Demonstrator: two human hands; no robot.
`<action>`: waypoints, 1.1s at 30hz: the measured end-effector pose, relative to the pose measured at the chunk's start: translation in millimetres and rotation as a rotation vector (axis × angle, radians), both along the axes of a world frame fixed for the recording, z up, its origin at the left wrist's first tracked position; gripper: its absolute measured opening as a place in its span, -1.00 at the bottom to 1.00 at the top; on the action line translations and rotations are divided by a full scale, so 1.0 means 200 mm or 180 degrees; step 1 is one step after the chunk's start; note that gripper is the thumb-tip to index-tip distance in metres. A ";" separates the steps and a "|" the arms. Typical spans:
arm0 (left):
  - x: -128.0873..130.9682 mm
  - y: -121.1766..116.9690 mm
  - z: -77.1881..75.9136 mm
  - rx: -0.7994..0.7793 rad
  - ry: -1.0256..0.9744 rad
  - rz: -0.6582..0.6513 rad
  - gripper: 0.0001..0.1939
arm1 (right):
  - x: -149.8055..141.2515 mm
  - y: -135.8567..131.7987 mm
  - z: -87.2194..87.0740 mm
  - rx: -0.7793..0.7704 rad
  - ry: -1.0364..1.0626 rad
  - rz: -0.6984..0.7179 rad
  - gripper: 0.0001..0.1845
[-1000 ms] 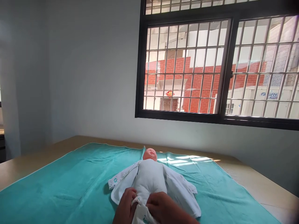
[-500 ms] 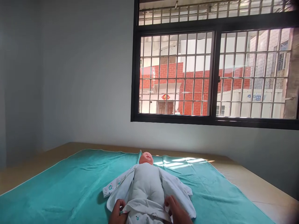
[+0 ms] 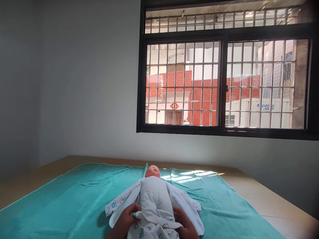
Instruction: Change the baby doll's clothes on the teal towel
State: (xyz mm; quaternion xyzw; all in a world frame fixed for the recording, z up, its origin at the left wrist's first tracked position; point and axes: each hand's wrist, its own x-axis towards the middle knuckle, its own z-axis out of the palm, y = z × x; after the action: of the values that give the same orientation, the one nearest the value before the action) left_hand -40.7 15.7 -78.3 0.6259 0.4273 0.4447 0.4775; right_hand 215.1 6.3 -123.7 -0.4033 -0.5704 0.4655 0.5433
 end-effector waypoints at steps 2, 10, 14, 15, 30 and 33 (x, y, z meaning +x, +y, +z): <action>-0.02 0.01 0.02 0.0071 -0.0003 -0.0087 -0.44 | 0.02 0.00 -0.03 0.0007 -0.0053 0.0062 -0.47; -0.13 -0.09 0.19 -0.0657 0.0176 -0.0920 -0.46 | 0.08 -0.07 0.11 0.0944 -0.1548 -0.0038 -0.23; -0.15 -0.08 0.33 -0.0612 0.1211 -0.1116 -0.71 | 0.10 -0.07 0.30 0.1161 -0.2082 0.0347 -0.24; -0.15 -0.06 0.35 -0.0510 0.1526 -0.1119 -0.75 | 0.10 -0.06 0.35 0.1222 -0.2208 0.0363 -0.28; -0.06 0.11 0.22 0.0683 0.1128 -0.0079 -0.84 | -0.04 0.24 0.09 0.0132 -0.0690 -0.0532 -0.93; -0.05 0.12 0.19 0.0757 0.1120 0.0194 -0.87 | -0.04 0.19 0.14 0.0510 -0.0864 -0.0612 -0.71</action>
State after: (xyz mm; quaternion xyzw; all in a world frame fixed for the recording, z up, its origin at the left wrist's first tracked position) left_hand -49.9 40.4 -39.5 0.7326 0.4673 0.3901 0.3047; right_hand 206.9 44.7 -95.8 -0.4705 -0.6326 0.3059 0.5337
